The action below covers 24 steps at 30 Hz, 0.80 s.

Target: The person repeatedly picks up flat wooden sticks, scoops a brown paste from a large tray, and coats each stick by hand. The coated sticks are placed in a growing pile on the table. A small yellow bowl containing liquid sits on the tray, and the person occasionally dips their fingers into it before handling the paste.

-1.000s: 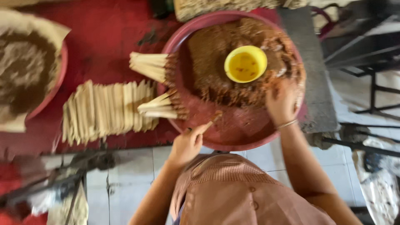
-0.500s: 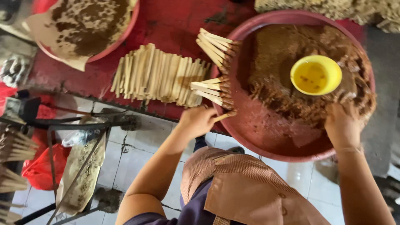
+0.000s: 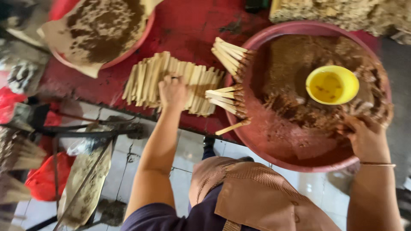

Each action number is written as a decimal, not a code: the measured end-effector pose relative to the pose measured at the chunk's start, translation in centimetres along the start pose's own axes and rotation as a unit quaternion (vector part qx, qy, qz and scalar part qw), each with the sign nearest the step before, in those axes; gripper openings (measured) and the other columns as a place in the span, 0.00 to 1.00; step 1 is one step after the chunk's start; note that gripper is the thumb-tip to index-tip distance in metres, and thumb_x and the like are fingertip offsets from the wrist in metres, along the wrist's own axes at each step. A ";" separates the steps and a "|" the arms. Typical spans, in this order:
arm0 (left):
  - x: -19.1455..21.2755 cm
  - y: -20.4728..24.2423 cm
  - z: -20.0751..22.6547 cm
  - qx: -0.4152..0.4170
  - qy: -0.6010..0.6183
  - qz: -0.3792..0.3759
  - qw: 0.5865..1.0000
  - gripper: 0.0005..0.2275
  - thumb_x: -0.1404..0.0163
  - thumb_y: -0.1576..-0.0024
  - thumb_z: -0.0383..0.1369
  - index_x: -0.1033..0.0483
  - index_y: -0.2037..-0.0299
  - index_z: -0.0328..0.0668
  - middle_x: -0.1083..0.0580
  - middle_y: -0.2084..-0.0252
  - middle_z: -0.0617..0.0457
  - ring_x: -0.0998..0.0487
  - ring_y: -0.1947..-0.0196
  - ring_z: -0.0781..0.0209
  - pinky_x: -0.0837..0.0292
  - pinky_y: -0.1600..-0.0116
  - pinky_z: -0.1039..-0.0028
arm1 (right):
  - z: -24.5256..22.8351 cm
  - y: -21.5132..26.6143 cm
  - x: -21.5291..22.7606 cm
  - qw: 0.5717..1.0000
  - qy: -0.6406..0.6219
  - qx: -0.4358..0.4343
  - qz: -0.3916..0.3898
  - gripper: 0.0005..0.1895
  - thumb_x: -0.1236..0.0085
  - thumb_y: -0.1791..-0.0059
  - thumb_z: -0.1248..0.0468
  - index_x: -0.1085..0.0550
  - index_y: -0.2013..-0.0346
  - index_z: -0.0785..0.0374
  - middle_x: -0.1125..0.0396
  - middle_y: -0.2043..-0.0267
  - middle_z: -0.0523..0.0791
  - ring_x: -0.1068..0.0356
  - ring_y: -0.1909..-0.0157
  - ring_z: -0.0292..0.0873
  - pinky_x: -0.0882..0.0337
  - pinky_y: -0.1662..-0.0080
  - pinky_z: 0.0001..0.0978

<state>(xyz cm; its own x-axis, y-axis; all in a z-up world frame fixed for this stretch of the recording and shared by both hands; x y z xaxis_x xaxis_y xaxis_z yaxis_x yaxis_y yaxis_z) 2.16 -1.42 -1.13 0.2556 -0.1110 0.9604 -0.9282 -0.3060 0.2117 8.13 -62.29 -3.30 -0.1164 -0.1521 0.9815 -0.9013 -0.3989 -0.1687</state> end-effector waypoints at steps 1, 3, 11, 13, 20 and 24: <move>-1.7 -0.5 -0.5 0.014 0.003 0.034 0.999 0.22 0.66 0.40 0.52 0.31 0.44 0.52 0.28 0.44 0.45 0.34 0.45 0.44 0.39 0.50 0.56 | -1.0 0.5 1.0 0.901 -0.413 -0.132 -0.006 0.18 0.45 0.53 0.65 0.27 0.48 0.63 0.30 0.51 0.52 0.29 0.49 0.52 0.28 0.40 0.42; -3.4 -1.2 -0.6 0.011 0.010 0.069 0.998 0.17 0.63 0.41 0.44 0.31 0.45 0.55 0.30 0.43 0.47 0.36 0.47 0.43 0.42 0.53 0.54 | -3.4 1.3 2.8 0.624 -0.743 -0.242 0.011 0.11 0.53 0.45 0.68 0.33 0.50 0.70 0.33 0.53 0.53 0.30 0.51 0.56 0.28 0.40 0.50; -3.1 -0.8 -1.8 0.116 0.146 0.368 0.911 0.02 0.41 0.51 0.41 0.18 0.70 0.67 0.27 0.62 0.53 0.26 0.66 0.49 0.30 0.63 0.68 | -12.3 2.6 -5.4 0.353 -0.847 -0.397 0.031 0.10 0.47 0.49 0.61 0.24 0.71 0.62 0.27 0.70 0.48 0.27 0.70 0.45 0.31 0.68 0.29; 1.1 1.2 -1.2 0.060 0.307 0.405 0.859 0.01 0.42 0.47 0.33 0.18 0.66 0.53 0.25 0.65 0.47 0.24 0.68 0.48 0.27 0.65 0.67 | -13.7 2.0 -6.2 0.516 -0.779 -0.355 -0.015 0.07 0.47 0.49 0.64 0.24 0.68 0.65 0.28 0.71 0.50 0.28 0.71 0.46 0.29 0.68 0.33; 12.2 12.0 7.3 -0.005 0.678 0.128 0.724 0.12 0.57 0.36 0.38 0.23 0.62 0.41 0.23 0.68 0.47 0.22 0.68 0.61 0.26 0.60 0.72 | -20.7 1.6 -8.0 0.960 -0.111 0.145 -0.213 0.15 0.54 0.55 0.70 0.28 0.56 0.53 0.35 0.57 0.44 0.36 0.50 0.55 0.24 0.64 0.43; 11.4 15.8 13.6 -0.041 0.769 0.073 0.634 0.17 0.53 0.42 0.30 0.40 0.43 0.36 0.29 0.64 0.43 0.22 0.73 0.59 0.26 0.71 0.76 | -19.5 3.5 -4.4 0.952 -0.152 0.186 -0.190 0.11 0.52 0.54 0.67 0.27 0.58 0.57 0.35 0.59 0.45 0.34 0.53 0.55 0.25 0.60 0.37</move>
<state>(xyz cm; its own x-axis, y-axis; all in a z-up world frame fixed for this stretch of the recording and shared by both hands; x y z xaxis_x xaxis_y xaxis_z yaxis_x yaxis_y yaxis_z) -5.87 -20.40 10.66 -0.3420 0.9397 -0.0005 -0.9386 -0.3416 0.0485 -2.60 -45.42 -6.41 0.3659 -0.1639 0.9161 -0.6368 -0.7619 0.1180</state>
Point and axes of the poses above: each hand's wrist, its own y-axis away from the middle knuckle, its own x-axis out of the back of the hand, z = x × y, the point moved 2 cm from there along -y, towards the middle knuckle
